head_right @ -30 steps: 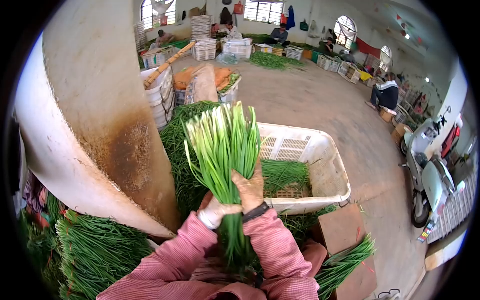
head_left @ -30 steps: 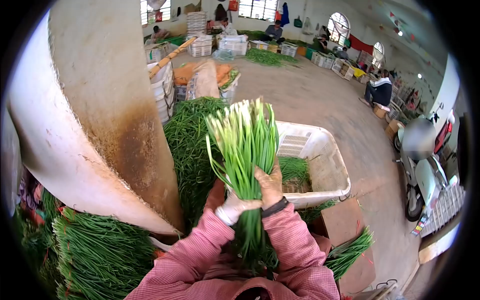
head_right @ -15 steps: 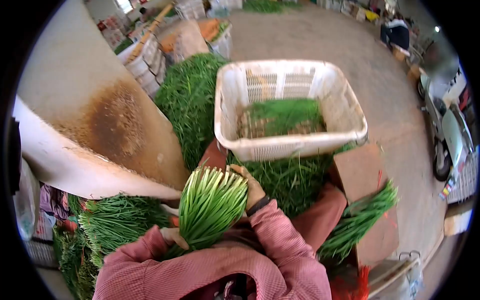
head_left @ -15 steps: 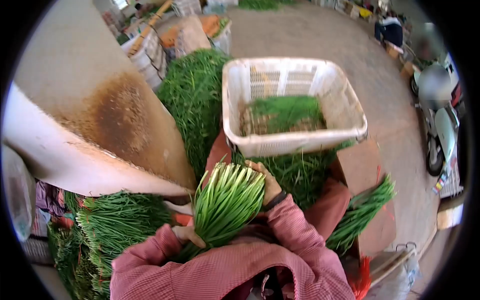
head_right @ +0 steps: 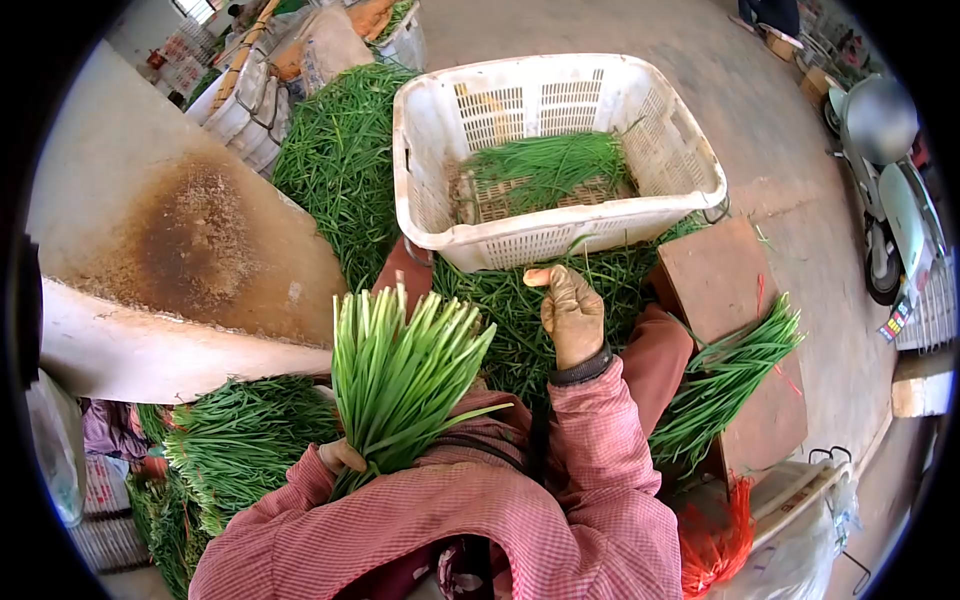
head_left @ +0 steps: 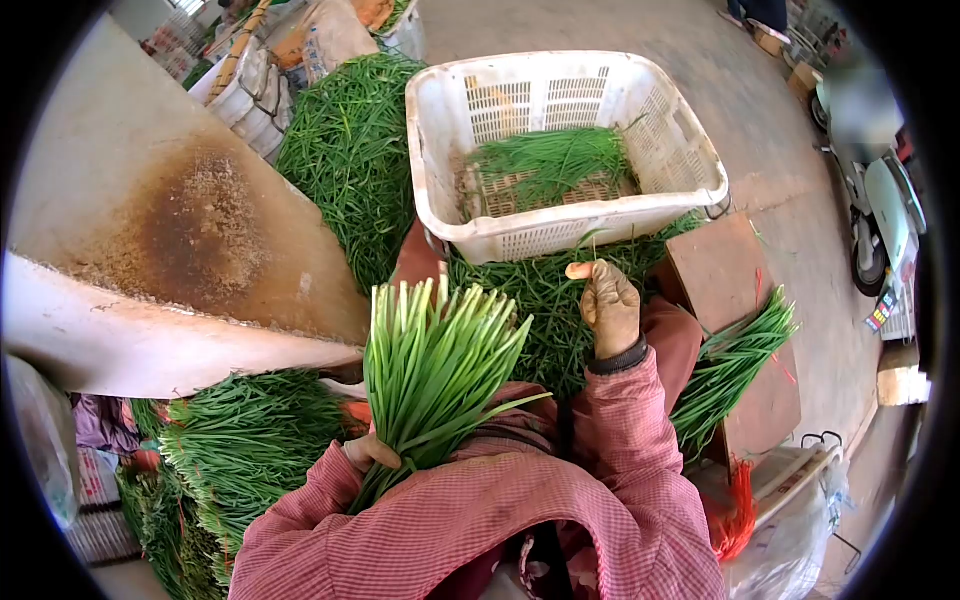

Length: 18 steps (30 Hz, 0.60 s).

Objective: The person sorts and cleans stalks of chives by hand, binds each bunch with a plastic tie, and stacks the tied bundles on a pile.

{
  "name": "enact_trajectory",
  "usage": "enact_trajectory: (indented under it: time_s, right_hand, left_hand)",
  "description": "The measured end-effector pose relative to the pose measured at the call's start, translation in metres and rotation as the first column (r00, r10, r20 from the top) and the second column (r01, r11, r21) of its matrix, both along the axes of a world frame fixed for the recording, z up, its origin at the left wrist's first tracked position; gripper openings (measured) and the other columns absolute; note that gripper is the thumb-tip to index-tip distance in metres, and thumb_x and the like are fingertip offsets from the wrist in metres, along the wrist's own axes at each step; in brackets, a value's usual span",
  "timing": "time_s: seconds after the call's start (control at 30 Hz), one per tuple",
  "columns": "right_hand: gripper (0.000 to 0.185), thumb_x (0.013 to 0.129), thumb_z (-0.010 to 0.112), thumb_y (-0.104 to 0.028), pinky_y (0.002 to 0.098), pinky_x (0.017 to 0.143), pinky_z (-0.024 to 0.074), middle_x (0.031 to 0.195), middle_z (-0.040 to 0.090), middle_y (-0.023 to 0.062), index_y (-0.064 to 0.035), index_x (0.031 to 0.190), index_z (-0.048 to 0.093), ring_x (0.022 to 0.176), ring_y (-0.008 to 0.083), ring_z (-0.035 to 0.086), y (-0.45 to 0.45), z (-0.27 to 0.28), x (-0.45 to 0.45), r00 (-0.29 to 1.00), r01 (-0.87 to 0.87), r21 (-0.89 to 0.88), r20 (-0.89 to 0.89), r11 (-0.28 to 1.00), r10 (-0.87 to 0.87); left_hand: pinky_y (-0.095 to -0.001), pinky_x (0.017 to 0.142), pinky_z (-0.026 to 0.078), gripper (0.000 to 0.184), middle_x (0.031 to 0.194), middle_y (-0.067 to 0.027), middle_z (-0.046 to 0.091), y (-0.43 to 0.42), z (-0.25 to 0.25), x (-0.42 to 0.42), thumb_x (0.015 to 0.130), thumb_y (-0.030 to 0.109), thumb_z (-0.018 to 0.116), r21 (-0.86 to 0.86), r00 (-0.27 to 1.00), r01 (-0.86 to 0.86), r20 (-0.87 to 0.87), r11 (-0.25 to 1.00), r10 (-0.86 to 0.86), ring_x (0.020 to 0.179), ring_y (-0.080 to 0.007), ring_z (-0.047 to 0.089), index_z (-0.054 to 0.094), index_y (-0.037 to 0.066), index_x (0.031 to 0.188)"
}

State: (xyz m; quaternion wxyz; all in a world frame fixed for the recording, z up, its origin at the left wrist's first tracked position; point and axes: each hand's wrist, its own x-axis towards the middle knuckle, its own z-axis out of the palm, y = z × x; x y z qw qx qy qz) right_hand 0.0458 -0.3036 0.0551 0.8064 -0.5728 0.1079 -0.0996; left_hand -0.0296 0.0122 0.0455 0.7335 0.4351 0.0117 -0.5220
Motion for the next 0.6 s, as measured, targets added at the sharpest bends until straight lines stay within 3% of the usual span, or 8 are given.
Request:
enact_trajectory:
  time_s: [0.17,0.23,0.3,0.4,0.43,0.5,0.53,0.6]
  right_hand:
    - [0.027,0.087,0.047,-0.026,0.0155,0.036,0.0264,0.069,0.060,0.0011,-0.0036,0.081,0.060,0.041,0.0020,0.033,-0.001,-0.007,-0.024,0.997,-0.043,-0.072,-0.065,0.997,0.038]
    - [0.024,0.085,0.051,-0.025,0.0162,0.036,0.0279,0.064,0.058,0.0010,-0.0030,0.079,0.061,0.041,0.0027,0.035,0.010,-0.013,-0.031,0.974,-0.223,-0.072,0.035,0.972,0.226]
    - [0.022,0.079,0.059,-0.023,0.0193,0.036,0.0286,0.057,0.052,-0.0005,-0.0012,0.077,0.060,0.041,0.0037,0.036,0.022,-0.008,-0.036,0.885,-0.459,-0.121,-0.146,0.880,0.441]
    - [0.025,0.080,0.058,-0.027,0.0173,0.038,0.0342,0.059,0.054,0.0001,-0.0025,0.080,0.061,0.043,0.0050,0.042,0.038,-0.024,-0.036,0.747,-0.628,0.065,-0.231,0.776,0.624]
    - [0.025,0.080,0.058,-0.027,0.0173,0.038,0.0342,0.059,0.054,0.0001,-0.0025,0.080,0.061,0.043,0.0050,0.042,0.034,-0.021,-0.036,0.746,-0.630,0.066,-0.228,0.774,0.626]
    - [0.015,0.084,0.049,-0.011,0.0174,0.037,0.0349,0.062,0.056,0.0027,-0.0025,0.076,0.059,0.046,0.0057,0.045,0.022,-0.010,-0.037,0.823,-0.493,0.104,-0.267,0.864,0.501]
    - [0.015,0.085,0.046,-0.009,0.0177,0.037,0.0373,0.068,0.059,0.0041,-0.0038,0.078,0.058,0.046,0.0064,0.048,0.013,-0.025,-0.035,0.873,-0.438,0.164,-0.155,0.884,0.462]
    - [0.012,0.084,0.048,-0.009,0.0180,0.051,0.0424,0.076,0.060,0.0053,-0.0028,0.089,0.057,0.058,0.0071,0.052,-0.004,-0.037,-0.029,0.895,-0.390,0.110,-0.189,0.914,0.405]
  left_hand:
    - [-0.0337,0.097,0.027,0.080,0.125,-0.0089,0.041,0.002,0.002,-0.002,0.058,0.008,0.072,0.015,1.000,0.004,-0.012,1.000,-0.004,0.115,-0.0212,0.037,0.032,0.005,0.127]
    - [-0.0337,0.097,0.027,0.080,0.125,-0.0090,0.041,0.002,0.002,-0.004,0.057,0.007,0.071,0.015,1.000,0.006,-0.024,1.000,-0.005,0.115,-0.0213,0.037,0.032,0.005,0.127]
    - [-0.0337,0.097,0.027,0.081,0.125,-0.0091,0.041,0.002,0.002,-0.005,0.057,0.007,0.071,0.016,1.000,0.008,-0.031,1.000,-0.007,0.115,-0.0214,0.037,0.032,0.005,0.127]
    - [-0.0338,0.097,0.027,0.081,0.125,-0.0091,0.040,0.003,0.003,-0.006,0.057,0.006,0.071,0.016,0.999,0.006,-0.035,1.000,-0.006,0.115,-0.0217,0.037,0.032,0.005,0.128]
    - [-0.0338,0.097,0.027,0.081,0.126,-0.0092,0.040,0.003,0.002,-0.007,0.057,0.006,0.071,0.019,0.999,0.006,-0.034,1.000,-0.005,0.115,-0.0217,0.037,0.032,0.005,0.128]
    - [-0.0338,0.097,0.027,0.081,0.126,-0.0092,0.040,0.005,0.003,-0.011,0.057,0.006,0.071,0.018,0.999,0.001,-0.035,1.000,0.000,0.115,-0.0219,0.037,0.032,0.005,0.128]
    - [-0.0338,0.097,0.027,0.081,0.126,-0.0093,0.040,0.005,0.003,-0.011,0.057,0.006,0.071,0.018,0.999,-0.001,-0.037,1.000,0.002,0.115,-0.0219,0.037,0.031,0.006,0.128]
    - [-0.0338,0.097,0.027,0.082,0.126,-0.0093,0.040,0.006,0.002,-0.012,0.056,0.005,0.071,0.015,0.999,-0.005,-0.044,1.000,0.005,0.115,-0.0221,0.037,0.031,0.006,0.128]
